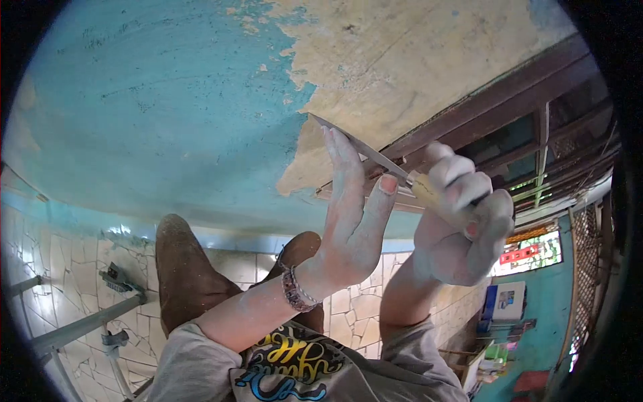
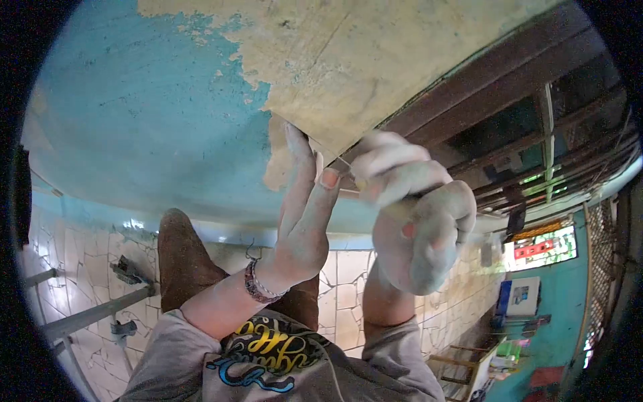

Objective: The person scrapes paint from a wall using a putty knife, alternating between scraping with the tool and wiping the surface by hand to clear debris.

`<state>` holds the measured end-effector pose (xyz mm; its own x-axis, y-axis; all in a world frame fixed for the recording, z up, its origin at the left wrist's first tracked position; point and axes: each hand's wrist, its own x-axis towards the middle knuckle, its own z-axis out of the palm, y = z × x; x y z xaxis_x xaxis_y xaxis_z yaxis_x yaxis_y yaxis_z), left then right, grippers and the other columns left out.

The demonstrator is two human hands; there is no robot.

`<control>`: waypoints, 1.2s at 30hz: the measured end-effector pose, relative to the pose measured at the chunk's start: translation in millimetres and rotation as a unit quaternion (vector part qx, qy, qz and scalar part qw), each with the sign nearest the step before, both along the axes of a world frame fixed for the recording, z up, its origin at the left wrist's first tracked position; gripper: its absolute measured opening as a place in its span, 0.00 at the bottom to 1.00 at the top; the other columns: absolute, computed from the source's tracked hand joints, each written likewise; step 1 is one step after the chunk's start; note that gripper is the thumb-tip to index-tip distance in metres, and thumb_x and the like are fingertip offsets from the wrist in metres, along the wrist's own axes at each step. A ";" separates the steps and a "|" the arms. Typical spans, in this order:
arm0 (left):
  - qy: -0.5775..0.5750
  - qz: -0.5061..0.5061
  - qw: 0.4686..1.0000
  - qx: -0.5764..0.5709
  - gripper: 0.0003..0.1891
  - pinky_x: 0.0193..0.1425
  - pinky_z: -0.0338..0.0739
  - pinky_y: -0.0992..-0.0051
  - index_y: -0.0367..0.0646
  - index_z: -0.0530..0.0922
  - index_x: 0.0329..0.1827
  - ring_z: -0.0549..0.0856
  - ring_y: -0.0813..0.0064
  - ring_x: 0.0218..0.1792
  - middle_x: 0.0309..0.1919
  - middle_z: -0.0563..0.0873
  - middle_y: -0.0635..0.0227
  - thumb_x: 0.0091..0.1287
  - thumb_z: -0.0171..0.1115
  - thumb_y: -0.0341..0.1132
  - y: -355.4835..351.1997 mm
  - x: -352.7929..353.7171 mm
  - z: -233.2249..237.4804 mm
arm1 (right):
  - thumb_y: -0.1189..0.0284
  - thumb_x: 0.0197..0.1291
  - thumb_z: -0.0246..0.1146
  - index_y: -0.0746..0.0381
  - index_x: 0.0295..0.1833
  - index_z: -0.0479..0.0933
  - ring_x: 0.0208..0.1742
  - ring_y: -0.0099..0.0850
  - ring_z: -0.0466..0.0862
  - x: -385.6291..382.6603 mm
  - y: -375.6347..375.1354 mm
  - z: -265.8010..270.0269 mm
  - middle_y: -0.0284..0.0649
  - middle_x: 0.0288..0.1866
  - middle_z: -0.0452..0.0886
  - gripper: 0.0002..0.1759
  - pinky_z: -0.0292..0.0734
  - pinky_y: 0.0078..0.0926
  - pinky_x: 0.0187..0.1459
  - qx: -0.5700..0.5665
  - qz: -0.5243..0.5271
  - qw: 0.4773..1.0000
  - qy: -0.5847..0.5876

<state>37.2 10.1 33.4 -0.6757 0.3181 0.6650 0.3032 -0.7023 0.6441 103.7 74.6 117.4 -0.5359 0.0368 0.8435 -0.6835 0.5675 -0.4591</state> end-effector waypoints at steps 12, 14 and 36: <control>-0.094 -0.171 0.981 -0.007 0.41 0.78 0.31 0.59 0.16 0.32 0.71 0.30 0.45 0.77 0.74 0.30 0.32 0.78 0.44 0.43 -12.1 -10.7 10.5 | 0.64 0.75 0.43 0.57 0.28 0.62 0.22 0.30 0.69 -27.8 -21.1 32.1 0.38 0.20 0.68 0.19 0.68 0.36 0.31 -0.120 0.112 0.986 -0.019; -0.102 -0.164 0.981 -0.021 0.41 0.78 0.31 0.59 0.16 0.31 0.71 0.30 0.46 0.77 0.74 0.30 0.32 0.78 0.44 0.43 -11.2 -13.3 8.7 | 0.66 0.73 0.47 0.58 0.28 0.61 0.21 0.32 0.68 -30.5 -17.9 26.0 0.39 0.19 0.67 0.17 0.68 0.37 0.30 -0.147 0.096 0.984 -0.024; -0.082 -0.172 0.982 -0.018 0.44 0.79 0.30 0.63 0.20 0.28 0.72 0.31 0.55 0.78 0.76 0.30 0.38 0.77 0.46 0.45 -28.5 -14.9 13.9 | 0.68 0.73 0.37 0.54 0.26 0.61 0.24 0.28 0.69 -23.0 -28.4 30.9 0.36 0.21 0.68 0.19 0.67 0.36 0.33 -0.094 0.098 0.990 -0.029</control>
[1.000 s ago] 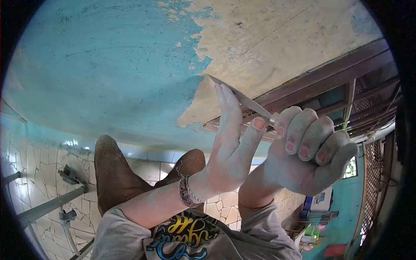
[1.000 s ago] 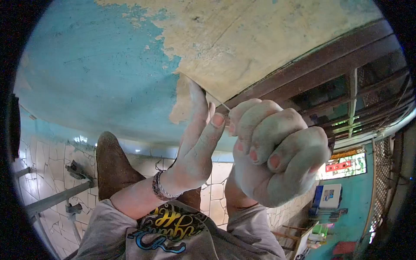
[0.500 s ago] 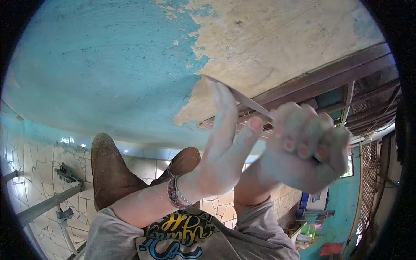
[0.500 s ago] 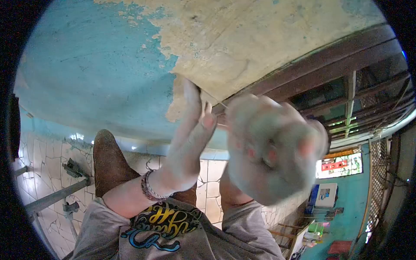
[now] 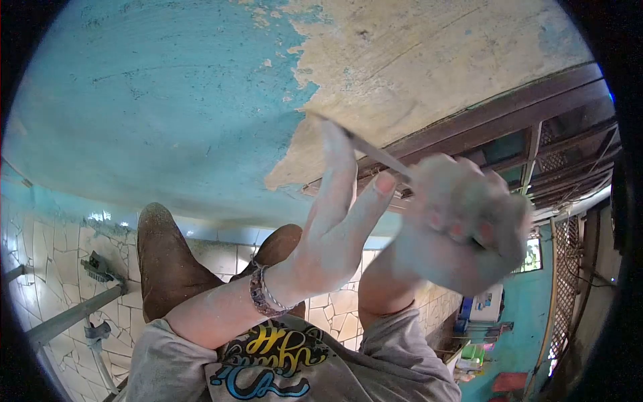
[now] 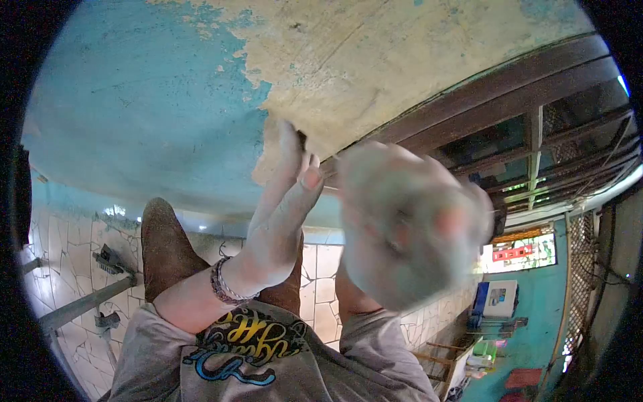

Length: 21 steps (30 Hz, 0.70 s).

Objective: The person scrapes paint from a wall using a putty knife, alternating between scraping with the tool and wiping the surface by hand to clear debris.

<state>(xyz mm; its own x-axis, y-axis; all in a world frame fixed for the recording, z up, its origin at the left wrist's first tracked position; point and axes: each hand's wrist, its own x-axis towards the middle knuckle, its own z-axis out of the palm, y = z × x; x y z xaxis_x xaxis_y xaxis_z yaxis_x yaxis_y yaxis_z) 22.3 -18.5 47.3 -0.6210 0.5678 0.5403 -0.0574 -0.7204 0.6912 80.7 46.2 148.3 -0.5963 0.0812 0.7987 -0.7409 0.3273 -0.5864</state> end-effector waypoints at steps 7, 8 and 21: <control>-0.027 -0.044 0.999 0.014 0.44 0.79 0.30 0.63 0.20 0.28 0.72 0.29 0.56 0.77 0.76 0.30 0.39 0.77 0.46 0.46 1.1 -4.4 -3.0 | 0.67 0.72 0.38 0.54 0.26 0.61 0.24 0.28 0.69 0.1 -1.3 -0.5 0.35 0.20 0.68 0.18 0.67 0.36 0.33 0.004 -0.003 1.000 0.000; -0.035 -0.041 0.998 0.031 0.45 0.79 0.30 0.63 0.20 0.28 0.72 0.30 0.56 0.77 0.76 0.31 0.39 0.77 0.46 0.46 4.7 -6.1 -1.5 | 0.67 0.72 0.39 0.55 0.26 0.62 0.24 0.28 0.69 -3.1 -2.1 -5.0 0.35 0.20 0.68 0.18 0.67 0.36 0.33 0.001 -0.009 1.000 -0.005; -0.046 -0.053 0.996 0.048 0.44 0.79 0.32 0.65 0.21 0.28 0.72 0.33 0.60 0.78 0.76 0.33 0.40 0.77 0.47 0.45 1.2 0.1 -4.2 | 0.68 0.71 0.39 0.55 0.25 0.60 0.19 0.29 0.66 2.6 -8.4 -1.9 0.37 0.18 0.66 0.18 0.66 0.36 0.26 -0.024 -0.003 0.998 0.065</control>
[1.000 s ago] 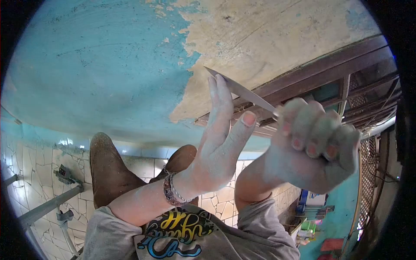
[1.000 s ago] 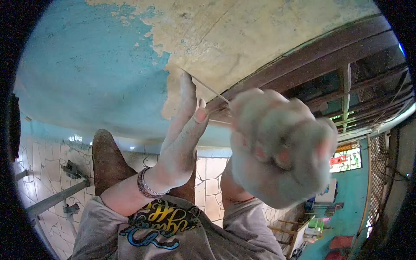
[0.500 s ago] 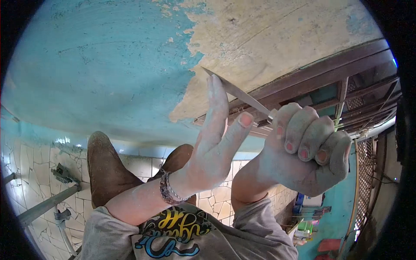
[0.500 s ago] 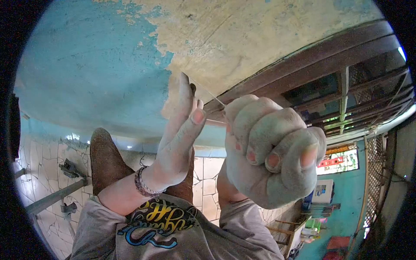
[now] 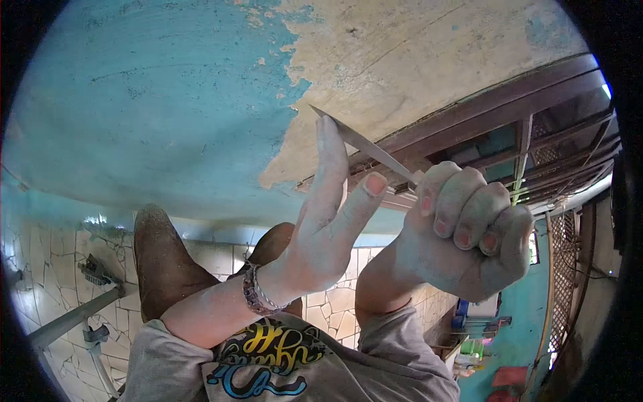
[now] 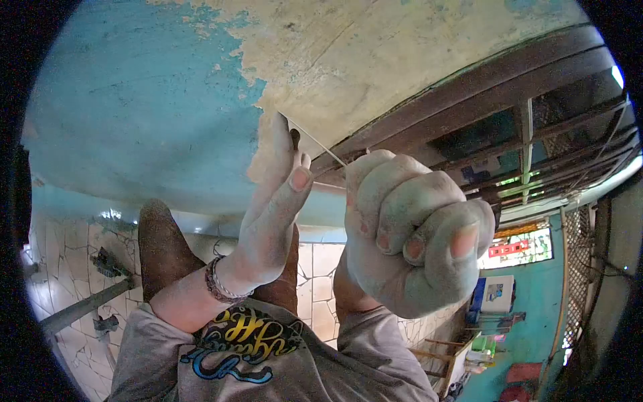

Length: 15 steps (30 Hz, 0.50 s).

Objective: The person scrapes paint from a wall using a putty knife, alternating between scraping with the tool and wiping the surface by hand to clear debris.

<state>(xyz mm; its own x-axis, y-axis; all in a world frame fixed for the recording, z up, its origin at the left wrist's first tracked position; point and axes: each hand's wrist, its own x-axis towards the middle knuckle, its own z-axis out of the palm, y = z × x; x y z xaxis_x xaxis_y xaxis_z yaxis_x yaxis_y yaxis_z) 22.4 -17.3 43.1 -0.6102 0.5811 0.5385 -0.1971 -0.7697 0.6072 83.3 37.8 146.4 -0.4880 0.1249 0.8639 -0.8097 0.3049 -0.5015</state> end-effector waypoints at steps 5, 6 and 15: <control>0.031 0.022 0.998 -0.045 0.44 0.79 0.32 0.65 0.21 0.29 0.73 0.33 0.58 0.78 0.76 0.33 0.39 0.77 0.48 0.45 -7.5 2.4 4.5 | 0.67 0.72 0.39 0.54 0.25 0.61 0.19 0.28 0.65 -3.3 -2.1 -9.8 0.34 0.18 0.67 0.18 0.65 0.33 0.26 0.010 -0.057 0.998 -0.034; 0.045 0.037 0.997 -0.050 0.44 0.79 0.32 0.65 0.21 0.29 0.73 0.33 0.58 0.78 0.76 0.33 0.39 0.77 0.49 0.45 -8.6 1.1 5.4 | 0.67 0.71 0.40 0.54 0.25 0.61 0.19 0.29 0.66 0.4 0.5 -6.0 0.36 0.18 0.67 0.18 0.65 0.33 0.26 -0.004 -0.013 1.000 -0.018; -0.029 -0.015 0.999 -0.040 0.46 0.78 0.33 0.65 0.20 0.32 0.73 0.33 0.56 0.78 0.76 0.34 0.36 0.75 0.52 0.46 -4.5 7.4 6.5 | 0.64 0.70 0.39 0.51 0.19 0.61 0.16 0.21 0.64 3.5 -7.3 23.2 0.28 0.16 0.65 0.22 0.60 0.23 0.22 0.015 -0.058 0.998 -0.010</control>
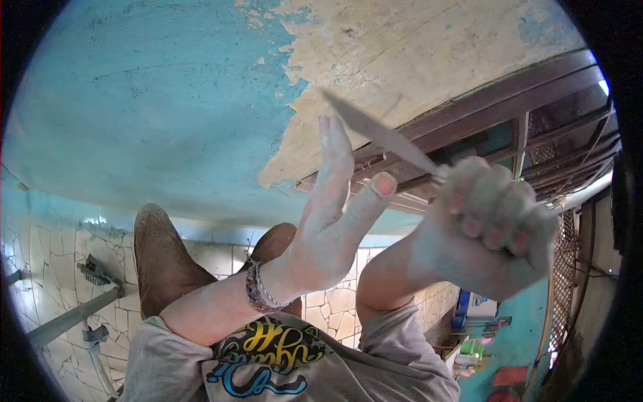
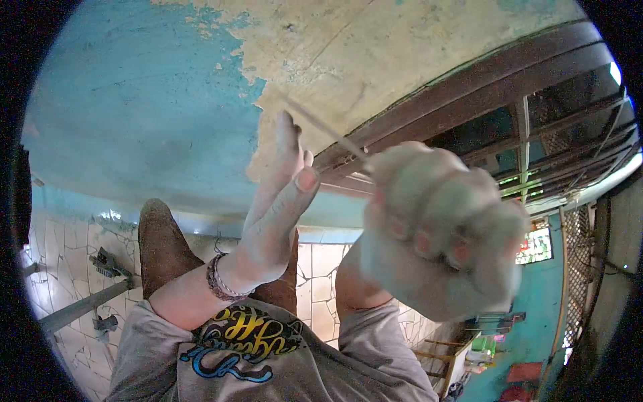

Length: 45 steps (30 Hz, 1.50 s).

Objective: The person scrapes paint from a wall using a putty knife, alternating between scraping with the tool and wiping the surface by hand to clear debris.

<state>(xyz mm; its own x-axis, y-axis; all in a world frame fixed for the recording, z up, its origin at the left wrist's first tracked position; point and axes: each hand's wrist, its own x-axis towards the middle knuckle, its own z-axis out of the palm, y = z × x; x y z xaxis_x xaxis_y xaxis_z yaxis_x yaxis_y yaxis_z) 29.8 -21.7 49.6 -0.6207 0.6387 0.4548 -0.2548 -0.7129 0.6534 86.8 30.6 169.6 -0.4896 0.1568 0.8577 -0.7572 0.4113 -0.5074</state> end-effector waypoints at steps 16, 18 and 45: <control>0.065 0.011 0.998 0.022 0.45 0.78 0.33 0.57 0.22 0.32 0.74 0.29 0.48 0.77 0.74 0.30 0.33 0.75 0.49 0.49 1.8 -21.3 2.1 | 0.67 0.70 0.39 0.51 0.21 0.59 0.20 0.24 0.63 -20.1 4.1 5.4 0.30 0.17 0.64 0.20 0.62 0.31 0.29 0.054 0.014 0.997 -0.055; 0.043 0.013 0.997 0.064 0.45 0.78 0.33 0.57 0.22 0.32 0.74 0.29 0.48 0.77 0.75 0.30 0.34 0.75 0.50 0.49 7.1 -21.1 5.1 | 0.67 0.70 0.39 0.51 0.21 0.59 0.20 0.24 0.63 -17.6 3.1 5.9 0.31 0.17 0.64 0.20 0.63 0.31 0.29 0.053 0.004 0.997 -0.061; 0.055 0.006 0.998 0.043 0.47 0.78 0.31 0.59 0.19 0.31 0.72 0.28 0.49 0.77 0.75 0.31 0.34 0.75 0.49 0.50 -0.4 -19.3 10.1 | 0.70 0.71 0.36 0.53 0.23 0.60 0.19 0.25 0.64 -14.7 2.8 23.0 0.33 0.18 0.65 0.19 0.66 0.31 0.27 0.046 0.085 0.995 -0.011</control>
<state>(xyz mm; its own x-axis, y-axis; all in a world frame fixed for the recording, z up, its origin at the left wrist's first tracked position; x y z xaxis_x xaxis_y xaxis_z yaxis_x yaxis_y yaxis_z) 10.5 -22.2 59.7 -0.5709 0.5877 0.5733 -0.1766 -0.7698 0.6134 72.1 33.4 192.6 -0.5203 -0.0090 0.8539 -0.8094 0.3241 -0.4898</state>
